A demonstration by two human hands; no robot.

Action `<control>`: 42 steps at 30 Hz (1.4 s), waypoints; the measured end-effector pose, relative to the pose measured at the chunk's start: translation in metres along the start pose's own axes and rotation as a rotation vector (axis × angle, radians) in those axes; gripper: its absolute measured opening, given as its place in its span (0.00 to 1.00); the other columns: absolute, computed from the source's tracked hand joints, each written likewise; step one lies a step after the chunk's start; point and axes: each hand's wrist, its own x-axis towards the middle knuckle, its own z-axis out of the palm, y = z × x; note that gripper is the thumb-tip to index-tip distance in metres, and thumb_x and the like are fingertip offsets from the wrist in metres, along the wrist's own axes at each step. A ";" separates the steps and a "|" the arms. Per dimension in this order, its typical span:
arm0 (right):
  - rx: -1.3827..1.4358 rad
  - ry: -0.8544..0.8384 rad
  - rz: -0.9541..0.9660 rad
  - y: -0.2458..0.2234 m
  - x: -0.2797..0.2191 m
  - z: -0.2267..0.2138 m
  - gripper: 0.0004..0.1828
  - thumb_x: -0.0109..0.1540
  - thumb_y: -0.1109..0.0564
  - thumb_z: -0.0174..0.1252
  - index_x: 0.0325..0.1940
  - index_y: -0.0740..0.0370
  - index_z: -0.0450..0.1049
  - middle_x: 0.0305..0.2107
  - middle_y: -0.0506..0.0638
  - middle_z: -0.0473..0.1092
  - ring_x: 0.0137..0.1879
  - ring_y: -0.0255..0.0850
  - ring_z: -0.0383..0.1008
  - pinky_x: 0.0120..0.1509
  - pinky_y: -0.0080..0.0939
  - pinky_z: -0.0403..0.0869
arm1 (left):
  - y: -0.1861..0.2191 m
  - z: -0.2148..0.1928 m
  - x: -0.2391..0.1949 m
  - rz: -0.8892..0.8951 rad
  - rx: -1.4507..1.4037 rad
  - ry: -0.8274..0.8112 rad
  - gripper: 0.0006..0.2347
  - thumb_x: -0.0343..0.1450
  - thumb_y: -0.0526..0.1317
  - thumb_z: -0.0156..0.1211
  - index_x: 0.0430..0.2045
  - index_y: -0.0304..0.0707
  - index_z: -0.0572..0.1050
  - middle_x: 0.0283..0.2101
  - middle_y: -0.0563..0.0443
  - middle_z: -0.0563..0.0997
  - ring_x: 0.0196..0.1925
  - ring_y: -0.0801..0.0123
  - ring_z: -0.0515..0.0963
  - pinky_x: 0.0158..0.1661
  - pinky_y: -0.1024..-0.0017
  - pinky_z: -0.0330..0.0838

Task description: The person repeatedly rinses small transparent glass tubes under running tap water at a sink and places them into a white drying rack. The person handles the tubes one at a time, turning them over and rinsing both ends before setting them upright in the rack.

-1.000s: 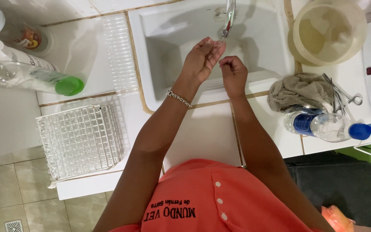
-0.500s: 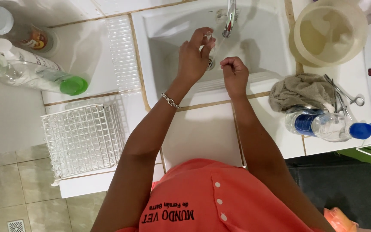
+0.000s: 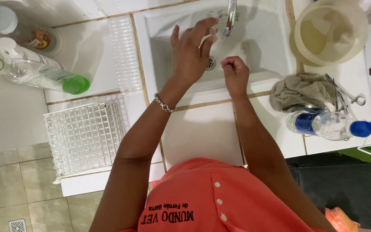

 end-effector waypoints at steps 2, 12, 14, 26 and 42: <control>-0.001 -0.004 0.011 -0.001 -0.001 0.000 0.11 0.60 0.67 0.51 0.34 0.56 0.77 0.29 0.42 0.74 0.39 0.31 0.73 0.49 0.29 0.73 | 0.002 -0.002 0.000 0.006 0.007 0.005 0.11 0.79 0.41 0.51 0.55 0.59 0.68 0.41 0.67 0.84 0.48 0.72 0.81 0.70 0.40 0.44; 0.018 0.003 -0.013 0.003 0.000 0.001 0.12 0.60 0.68 0.51 0.33 0.56 0.77 0.30 0.42 0.75 0.40 0.31 0.73 0.50 0.29 0.74 | -0.011 0.015 0.002 -0.106 -0.500 0.064 0.12 0.77 0.38 0.55 0.54 0.51 0.68 0.39 0.57 0.86 0.52 0.70 0.85 0.60 0.58 0.65; 0.005 0.006 -0.021 0.006 0.000 0.001 0.12 0.59 0.68 0.51 0.34 0.56 0.78 0.30 0.42 0.75 0.40 0.31 0.73 0.49 0.29 0.74 | -0.016 0.026 0.005 -0.251 -0.871 0.090 0.13 0.74 0.36 0.60 0.52 0.44 0.69 0.32 0.50 0.86 0.52 0.63 0.86 0.52 0.68 0.80; 0.009 -0.007 -0.036 0.004 0.000 -0.001 0.09 0.62 0.66 0.53 0.34 0.55 0.76 0.31 0.41 0.74 0.40 0.31 0.71 0.49 0.30 0.72 | -0.046 0.082 0.001 -1.108 -1.692 0.045 0.01 0.75 0.29 0.55 0.36 0.34 0.70 0.40 0.32 0.83 0.47 0.55 0.85 0.54 0.56 0.79; -0.131 -0.039 -0.080 -0.004 -0.004 0.003 0.12 0.60 0.66 0.49 0.34 0.56 0.78 0.28 0.42 0.74 0.36 0.31 0.70 0.44 0.30 0.71 | -0.015 0.009 -0.008 -0.109 0.076 -0.057 0.15 0.69 0.29 0.52 0.45 0.51 0.66 0.34 0.65 0.85 0.41 0.66 0.84 0.66 0.36 0.46</control>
